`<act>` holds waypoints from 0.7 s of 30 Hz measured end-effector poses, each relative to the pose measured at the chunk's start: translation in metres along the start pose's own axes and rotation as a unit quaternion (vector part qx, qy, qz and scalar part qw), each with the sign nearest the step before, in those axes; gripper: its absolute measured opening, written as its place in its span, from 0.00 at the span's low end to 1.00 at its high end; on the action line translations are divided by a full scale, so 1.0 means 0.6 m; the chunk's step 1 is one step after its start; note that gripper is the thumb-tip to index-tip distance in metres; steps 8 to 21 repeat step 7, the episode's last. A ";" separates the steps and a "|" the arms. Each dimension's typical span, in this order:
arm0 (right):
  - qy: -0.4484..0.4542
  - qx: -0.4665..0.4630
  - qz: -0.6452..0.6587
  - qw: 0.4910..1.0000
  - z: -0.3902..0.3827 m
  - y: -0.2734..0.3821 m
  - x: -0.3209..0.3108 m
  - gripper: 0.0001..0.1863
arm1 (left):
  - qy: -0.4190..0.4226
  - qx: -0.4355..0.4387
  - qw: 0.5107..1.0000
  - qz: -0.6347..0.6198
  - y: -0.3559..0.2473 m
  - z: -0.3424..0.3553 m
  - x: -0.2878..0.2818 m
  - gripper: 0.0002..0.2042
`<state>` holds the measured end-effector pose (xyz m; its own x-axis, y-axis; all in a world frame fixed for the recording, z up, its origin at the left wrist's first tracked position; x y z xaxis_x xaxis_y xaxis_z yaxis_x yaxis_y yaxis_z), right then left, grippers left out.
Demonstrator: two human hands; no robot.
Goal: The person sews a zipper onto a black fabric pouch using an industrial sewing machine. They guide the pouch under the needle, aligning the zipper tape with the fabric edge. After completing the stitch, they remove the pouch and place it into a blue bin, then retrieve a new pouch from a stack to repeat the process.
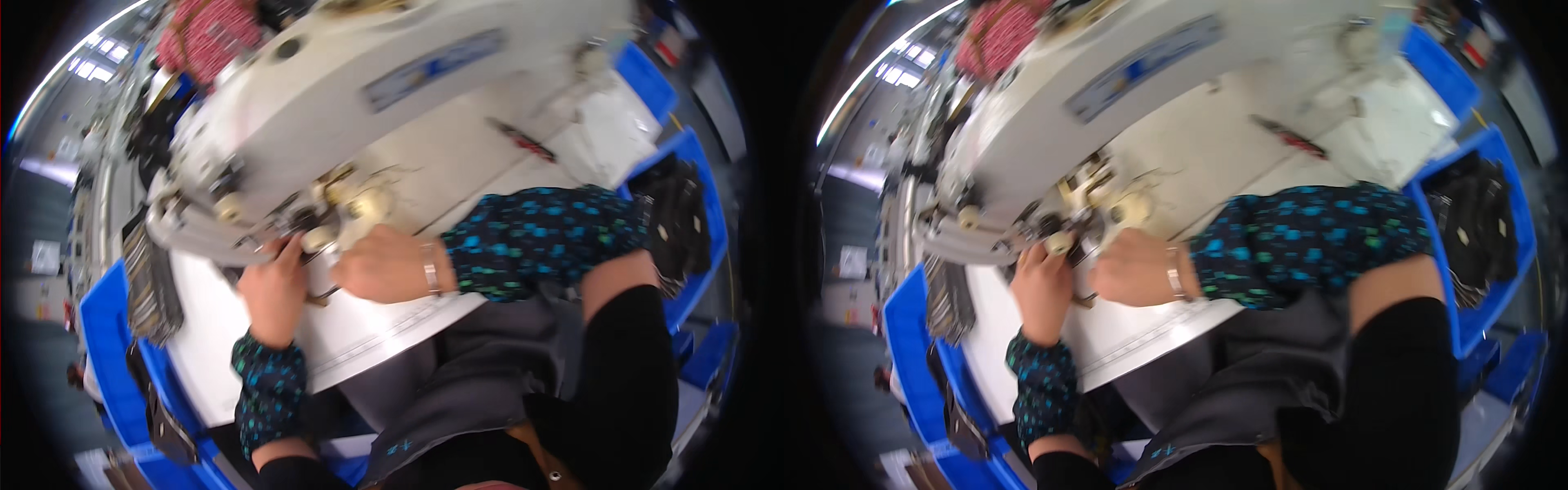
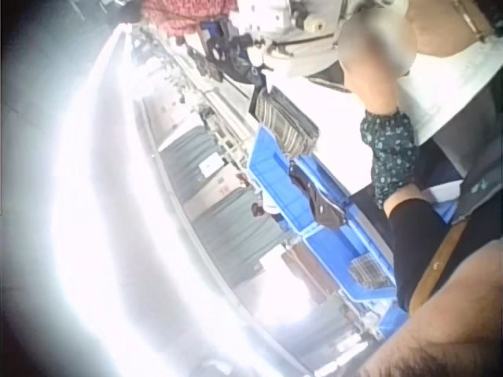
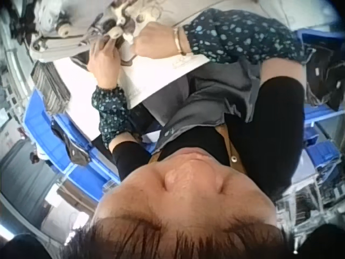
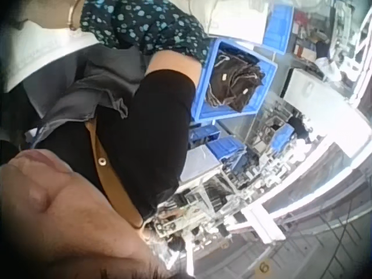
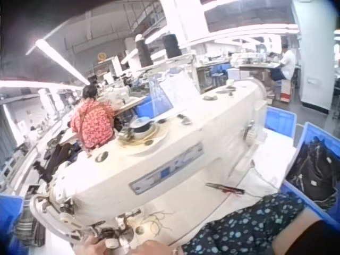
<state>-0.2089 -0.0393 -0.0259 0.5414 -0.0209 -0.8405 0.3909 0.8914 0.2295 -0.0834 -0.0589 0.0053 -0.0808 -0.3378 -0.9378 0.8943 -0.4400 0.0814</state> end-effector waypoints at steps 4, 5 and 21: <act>-0.085 0.166 0.181 0.966 0.003 -0.056 -0.007 0.13 | 0.020 -0.036 0.995 -0.089 -0.044 -0.051 -0.043 0.20; -0.003 0.222 0.315 0.923 0.001 -0.057 -0.010 0.15 | -0.015 -0.043 0.993 -0.108 -0.062 -0.080 -0.058 0.21; 0.080 0.263 0.489 0.828 -0.007 -0.034 0.007 0.22 | -0.037 -0.022 0.991 -0.125 -0.100 -0.092 -0.064 0.22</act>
Point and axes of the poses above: each hand's wrist, its own z-axis towards the middle knuckle, its own x-axis out of the palm, y = z × x, the point moved 8 cm from there along z, towards the middle knuckle, and after that the axes turned 2 degrees about y, right-handed, at the moved point
